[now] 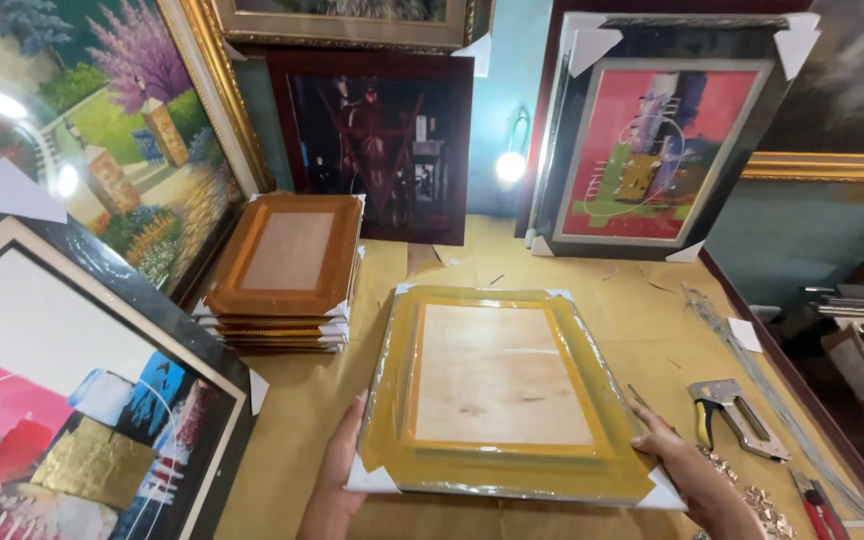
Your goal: Positioning small metal hardware components on the back of a picture frame for assembly.
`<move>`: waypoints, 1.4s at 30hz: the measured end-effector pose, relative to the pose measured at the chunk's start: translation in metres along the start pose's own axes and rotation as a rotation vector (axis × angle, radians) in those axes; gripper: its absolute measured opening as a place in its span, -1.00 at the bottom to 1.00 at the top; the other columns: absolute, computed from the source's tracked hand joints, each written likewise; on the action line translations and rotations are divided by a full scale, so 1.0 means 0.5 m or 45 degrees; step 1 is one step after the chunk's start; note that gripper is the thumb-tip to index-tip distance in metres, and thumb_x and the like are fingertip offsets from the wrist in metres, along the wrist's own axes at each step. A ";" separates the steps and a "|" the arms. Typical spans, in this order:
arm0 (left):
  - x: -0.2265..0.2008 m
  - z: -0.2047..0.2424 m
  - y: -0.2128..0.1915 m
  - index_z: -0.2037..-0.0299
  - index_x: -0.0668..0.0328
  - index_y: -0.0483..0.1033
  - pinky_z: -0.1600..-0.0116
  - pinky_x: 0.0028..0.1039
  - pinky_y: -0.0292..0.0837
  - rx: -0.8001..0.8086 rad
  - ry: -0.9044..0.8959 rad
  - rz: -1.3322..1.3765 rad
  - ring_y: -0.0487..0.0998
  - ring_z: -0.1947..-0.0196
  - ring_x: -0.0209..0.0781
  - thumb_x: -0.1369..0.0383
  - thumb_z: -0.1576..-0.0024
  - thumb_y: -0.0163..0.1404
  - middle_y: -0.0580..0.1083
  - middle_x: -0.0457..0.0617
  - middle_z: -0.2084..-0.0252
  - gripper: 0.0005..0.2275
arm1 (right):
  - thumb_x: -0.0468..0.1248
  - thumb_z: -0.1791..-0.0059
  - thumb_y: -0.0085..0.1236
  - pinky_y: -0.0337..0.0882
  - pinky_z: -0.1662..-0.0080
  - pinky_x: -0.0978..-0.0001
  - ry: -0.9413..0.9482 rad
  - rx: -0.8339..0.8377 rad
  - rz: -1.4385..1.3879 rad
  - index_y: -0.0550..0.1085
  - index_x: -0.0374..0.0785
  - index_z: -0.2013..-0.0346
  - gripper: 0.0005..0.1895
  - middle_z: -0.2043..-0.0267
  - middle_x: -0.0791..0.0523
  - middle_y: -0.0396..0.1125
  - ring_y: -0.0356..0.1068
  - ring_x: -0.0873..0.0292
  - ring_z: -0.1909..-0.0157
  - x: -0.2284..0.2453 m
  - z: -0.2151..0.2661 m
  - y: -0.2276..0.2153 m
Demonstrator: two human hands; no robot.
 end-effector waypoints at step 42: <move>0.119 -0.109 -0.046 -0.19 0.23 0.01 -0.25 -0.21 -0.18 -0.164 1.111 -2.640 -0.07 -0.26 0.03 -0.05 0.00 -0.25 0.00 0.13 -0.26 -0.36 | -0.06 0.14 -0.16 0.02 -0.11 -0.01 -0.663 -0.800 1.496 0.34 0.01 0.21 -0.74 0.20 0.15 0.26 0.21 0.12 0.09 -0.052 -0.049 0.077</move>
Point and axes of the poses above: each hand's wrist, its own z-axis away from the middle knuckle, its own y-axis out of the palm, x = y × z, the point moved 9 cm from there along -z, towards the middle knuckle
